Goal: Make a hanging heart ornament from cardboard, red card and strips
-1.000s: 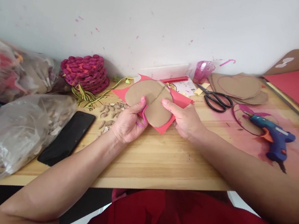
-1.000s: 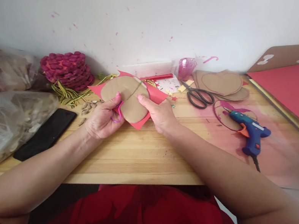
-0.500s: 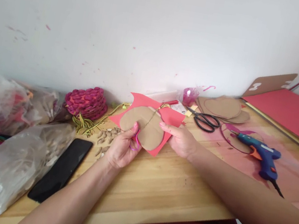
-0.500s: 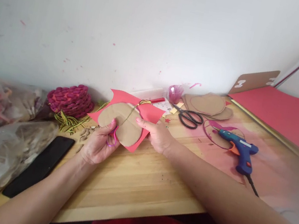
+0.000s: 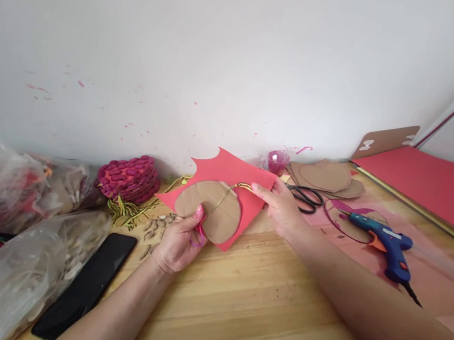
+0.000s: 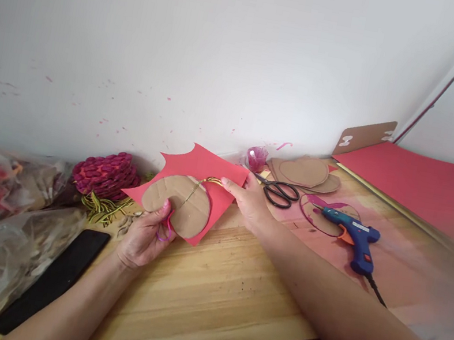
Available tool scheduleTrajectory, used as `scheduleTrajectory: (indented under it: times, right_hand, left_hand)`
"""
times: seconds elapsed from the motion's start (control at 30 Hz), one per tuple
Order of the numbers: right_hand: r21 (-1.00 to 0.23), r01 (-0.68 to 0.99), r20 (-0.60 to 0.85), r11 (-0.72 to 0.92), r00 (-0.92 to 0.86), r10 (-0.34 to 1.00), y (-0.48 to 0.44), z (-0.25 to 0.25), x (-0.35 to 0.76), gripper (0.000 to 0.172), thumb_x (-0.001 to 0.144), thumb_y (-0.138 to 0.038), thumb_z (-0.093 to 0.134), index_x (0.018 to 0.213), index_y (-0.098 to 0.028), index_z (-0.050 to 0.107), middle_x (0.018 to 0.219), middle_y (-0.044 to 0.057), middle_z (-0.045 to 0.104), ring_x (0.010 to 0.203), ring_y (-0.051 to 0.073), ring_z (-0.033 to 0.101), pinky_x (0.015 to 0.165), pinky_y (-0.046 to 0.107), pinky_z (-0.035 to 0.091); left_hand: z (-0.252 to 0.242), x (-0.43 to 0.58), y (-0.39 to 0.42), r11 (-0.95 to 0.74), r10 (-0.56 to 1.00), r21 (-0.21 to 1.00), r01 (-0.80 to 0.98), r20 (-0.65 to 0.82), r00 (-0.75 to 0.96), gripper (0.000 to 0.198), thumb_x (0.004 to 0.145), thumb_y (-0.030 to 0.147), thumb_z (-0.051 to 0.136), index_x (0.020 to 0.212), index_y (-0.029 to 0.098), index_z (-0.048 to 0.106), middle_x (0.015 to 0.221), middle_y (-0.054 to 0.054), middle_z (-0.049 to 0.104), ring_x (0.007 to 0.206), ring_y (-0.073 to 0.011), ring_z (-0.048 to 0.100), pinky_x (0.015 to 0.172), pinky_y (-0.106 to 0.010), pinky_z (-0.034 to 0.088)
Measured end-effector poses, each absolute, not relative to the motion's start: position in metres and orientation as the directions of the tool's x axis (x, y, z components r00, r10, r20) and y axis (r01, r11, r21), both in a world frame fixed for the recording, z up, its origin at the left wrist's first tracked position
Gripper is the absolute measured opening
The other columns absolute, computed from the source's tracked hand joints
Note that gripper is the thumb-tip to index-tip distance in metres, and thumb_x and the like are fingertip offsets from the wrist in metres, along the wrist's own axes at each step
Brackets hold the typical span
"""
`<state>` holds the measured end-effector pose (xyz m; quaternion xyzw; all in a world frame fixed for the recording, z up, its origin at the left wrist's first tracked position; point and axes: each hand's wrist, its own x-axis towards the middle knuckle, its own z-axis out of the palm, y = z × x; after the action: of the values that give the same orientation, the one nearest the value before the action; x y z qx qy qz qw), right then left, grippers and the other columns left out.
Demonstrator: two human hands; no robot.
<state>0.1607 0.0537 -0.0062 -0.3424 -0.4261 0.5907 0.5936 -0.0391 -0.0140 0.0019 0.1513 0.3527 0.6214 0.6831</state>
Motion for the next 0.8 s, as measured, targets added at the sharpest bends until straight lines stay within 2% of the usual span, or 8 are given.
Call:
scheduleTrajectory:
  times: [0.07, 0.13, 0.23, 0.37, 0.47, 0.53, 0.67, 0.8]
  right_hand:
    - [-0.941, -0.311, 0.121, 0.133, 0.059, 0.991, 0.059, -0.004, 0.167, 0.080, 0.066, -0.039, 0.090, 0.139, -0.029, 0.057, 0.133, 0.008, 0.069, 0.121, 0.027, 0.065, 0.102, 0.044, 0.051]
    - [-0.969, -0.125, 0.197, 0.213, 0.130, 0.972, 0.062, -0.001, 0.174, 0.084, 0.069, -0.038, 0.087, 0.145, -0.031, 0.053, 0.143, 0.009, 0.061, 0.129, 0.029, 0.059, 0.104, 0.047, 0.049]
    - [-0.882, 0.195, 0.424, 0.429, -0.067, 0.903, 0.061, 0.005, 0.181, 0.050, 0.079, -0.030, 0.076, 0.128, -0.028, 0.068, 0.140, 0.009, 0.063, 0.135, 0.030, 0.053, 0.112, 0.049, 0.041]
    - [-0.735, 0.299, 0.496, 0.608, -0.375, 0.783, 0.055, 0.004, 0.178, 0.023, 0.087, -0.025, 0.064, 0.108, -0.022, 0.073, 0.123, 0.010, 0.071, 0.122, 0.028, 0.061, 0.107, 0.046, 0.043]
    - [-0.696, 0.405, 0.464, 0.593, -0.376, 0.802, 0.053, 0.004, 0.175, 0.013, 0.092, -0.028, 0.060, 0.095, -0.019, 0.069, 0.103, 0.010, 0.073, 0.101, 0.025, 0.065, 0.090, 0.040, 0.048]
    - [-0.678, 0.464, 0.448, 0.570, -0.355, 0.821, 0.052, 0.007, 0.176, 0.015, 0.095, -0.028, 0.057, 0.086, -0.019, 0.064, 0.085, 0.006, 0.070, 0.084, 0.021, 0.063, 0.079, 0.035, 0.046]
    - [-0.777, 0.415, 0.321, 0.473, -0.384, 0.865, 0.040, 0.017, 0.173, 0.026, 0.100, -0.029, 0.049, 0.077, -0.020, 0.059, 0.066, -0.001, 0.059, 0.063, 0.014, 0.054, 0.064, 0.028, 0.039]
    - [-0.955, 0.229, 0.038, 0.186, -0.530, 0.847, 0.019, 0.017, 0.155, 0.026, 0.103, -0.031, 0.044, 0.092, -0.018, 0.064, 0.062, -0.003, 0.059, 0.058, 0.014, 0.058, 0.060, 0.026, 0.043]
  left_hand:
    - [0.000, -0.040, -0.014, 0.171, 0.958, 0.662, -0.730, -0.284, -0.032, 0.036, 0.094, 0.003, 0.060, 0.125, 0.019, 0.070, 0.095, -0.004, 0.081, 0.081, -0.0136, 0.077, 0.085, -0.023, 0.062]
    - [-0.002, -0.040, -0.014, 0.151, 0.962, 0.684, -0.714, -0.267, -0.052, 0.037, 0.093, 0.003, 0.063, 0.125, 0.020, 0.070, 0.096, -0.004, 0.081, 0.083, -0.0138, 0.077, 0.082, -0.022, 0.062]
    - [-0.004, -0.041, -0.015, 0.130, 0.966, 0.720, -0.682, -0.246, -0.075, 0.038, 0.088, 0.007, 0.072, 0.124, 0.021, 0.071, 0.099, -0.004, 0.081, 0.084, -0.0138, 0.077, 0.076, -0.020, 0.061]
    - [-0.008, -0.041, -0.016, 0.098, 0.982, 0.775, -0.624, -0.177, -0.067, 0.048, 0.077, 0.016, 0.086, 0.122, 0.024, 0.072, 0.103, -0.003, 0.081, 0.095, -0.0170, 0.076, 0.079, -0.021, 0.059]
    - [-0.013, -0.044, -0.014, 0.065, 0.988, 0.828, -0.557, -0.131, -0.078, 0.048, 0.070, 0.024, 0.092, 0.115, 0.023, 0.075, 0.090, -0.002, 0.080, 0.093, -0.0185, 0.075, 0.076, -0.022, 0.057]
    - [-0.019, -0.047, -0.012, 0.066, 0.985, 0.871, -0.486, -0.134, -0.106, 0.039, 0.069, 0.032, 0.093, 0.102, 0.019, 0.077, 0.070, 0.001, 0.075, 0.068, -0.0149, 0.071, 0.061, -0.021, 0.053]
    - [-0.030, -0.052, -0.008, 0.074, 0.981, 0.932, -0.355, -0.132, -0.142, 0.041, 0.070, 0.049, 0.089, 0.061, 0.016, 0.067, 0.038, 0.006, 0.049, 0.034, -0.0078, 0.039, 0.042, -0.024, 0.034]
    - [-0.034, -0.051, -0.010, 0.009, 0.989, 0.947, -0.322, -0.056, -0.137, 0.029, 0.078, 0.046, 0.085, 0.086, 0.020, 0.076, 0.059, 0.002, 0.067, 0.057, -0.0151, 0.061, 0.059, -0.026, 0.048]
